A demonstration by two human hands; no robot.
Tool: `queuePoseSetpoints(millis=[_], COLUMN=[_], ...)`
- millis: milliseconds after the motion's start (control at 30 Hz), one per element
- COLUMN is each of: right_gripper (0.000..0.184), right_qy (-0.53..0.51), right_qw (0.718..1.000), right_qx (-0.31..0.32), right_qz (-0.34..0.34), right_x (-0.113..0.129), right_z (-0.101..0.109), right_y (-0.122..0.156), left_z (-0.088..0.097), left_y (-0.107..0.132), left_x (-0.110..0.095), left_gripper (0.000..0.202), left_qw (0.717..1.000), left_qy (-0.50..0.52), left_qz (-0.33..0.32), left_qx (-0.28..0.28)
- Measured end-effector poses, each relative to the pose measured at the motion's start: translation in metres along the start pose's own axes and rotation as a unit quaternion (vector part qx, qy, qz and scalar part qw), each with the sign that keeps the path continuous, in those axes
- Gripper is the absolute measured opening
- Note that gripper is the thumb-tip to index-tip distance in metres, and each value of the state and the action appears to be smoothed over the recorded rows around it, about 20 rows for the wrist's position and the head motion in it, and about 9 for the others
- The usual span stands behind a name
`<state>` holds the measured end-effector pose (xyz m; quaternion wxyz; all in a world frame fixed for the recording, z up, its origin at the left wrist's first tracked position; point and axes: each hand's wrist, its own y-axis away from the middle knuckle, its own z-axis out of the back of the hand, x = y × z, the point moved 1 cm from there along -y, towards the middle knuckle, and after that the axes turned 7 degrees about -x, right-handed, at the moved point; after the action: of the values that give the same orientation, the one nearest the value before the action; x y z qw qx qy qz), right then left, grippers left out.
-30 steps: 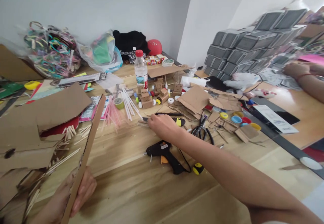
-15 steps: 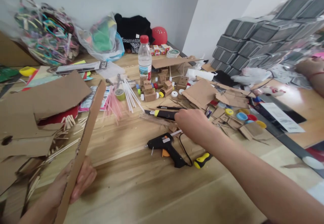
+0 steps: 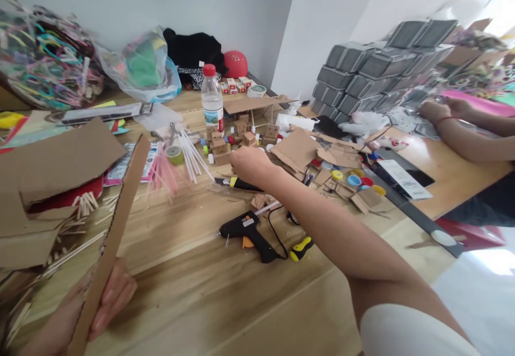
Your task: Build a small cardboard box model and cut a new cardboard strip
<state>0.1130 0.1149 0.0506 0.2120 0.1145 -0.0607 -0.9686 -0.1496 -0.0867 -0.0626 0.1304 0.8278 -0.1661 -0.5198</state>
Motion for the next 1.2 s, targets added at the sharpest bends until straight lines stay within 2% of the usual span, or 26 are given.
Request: queuePoseSetpoints(millis=[167,300,400,500,600,700,867,1000,1100,1200], right_gripper=[0.028,0.024,0.029,0.032,0.034,0.035,0.032,0.032,0.033,0.02], right_qy=[-0.009,-0.013,-0.007,0.002,0.01,0.01,-0.001,-0.018,-0.028,-0.022], right_qw=[1.0,0.999,0.998,0.997,0.997,0.998,0.998,1.0,0.999,0.999], right_qx=[0.019,0.039,0.055,0.067,0.072,0.067,0.044,0.012,-0.001,-0.004], right_qz=[0.014,0.032,0.034,0.024,0.007,-0.012,-0.04,-0.015,0.019,0.034], right_x=[0.007,0.011,0.008,0.0,-0.012,-0.023,-0.037,-0.035,-0.031,-0.03], right_z=[-0.009,-0.014,-0.012,-0.007,-0.004,-0.003,-0.002,-0.006,-0.011,-0.013], right_y=[-0.011,-0.019,-0.02,-0.016,-0.007,0.0,0.002,-0.005,-0.008,-0.004], left_z=[-0.005,-0.006,-0.002,0.004,0.008,0.007,0.013,0.021,0.019,0.014], left_y=[0.004,0.004,-0.002,-0.01,-0.012,-0.008,-0.015,-0.023,-0.021,-0.017], left_x=[-0.004,-0.004,0.005,0.018,0.022,0.016,0.021,0.031,0.027,0.02], left_gripper=[0.05,0.057,0.06,0.063,0.064,0.059,0.063,0.063,0.06,0.063], left_qw=[1.0,1.0,0.999,0.997,0.996,0.998,0.998,0.998,0.998,0.997], left_qy=[0.011,0.008,0.017,0.035,0.031,0.011,0.007,0.008,0.01,0.016], left_qz=[-0.018,-0.015,-0.033,-0.071,-0.078,-0.061,-0.062,-0.066,-0.062,-0.071], left_qx=[-0.002,-0.011,-0.015,0.01,0.001,-0.019,0.0,0.015,0.014,0.021])
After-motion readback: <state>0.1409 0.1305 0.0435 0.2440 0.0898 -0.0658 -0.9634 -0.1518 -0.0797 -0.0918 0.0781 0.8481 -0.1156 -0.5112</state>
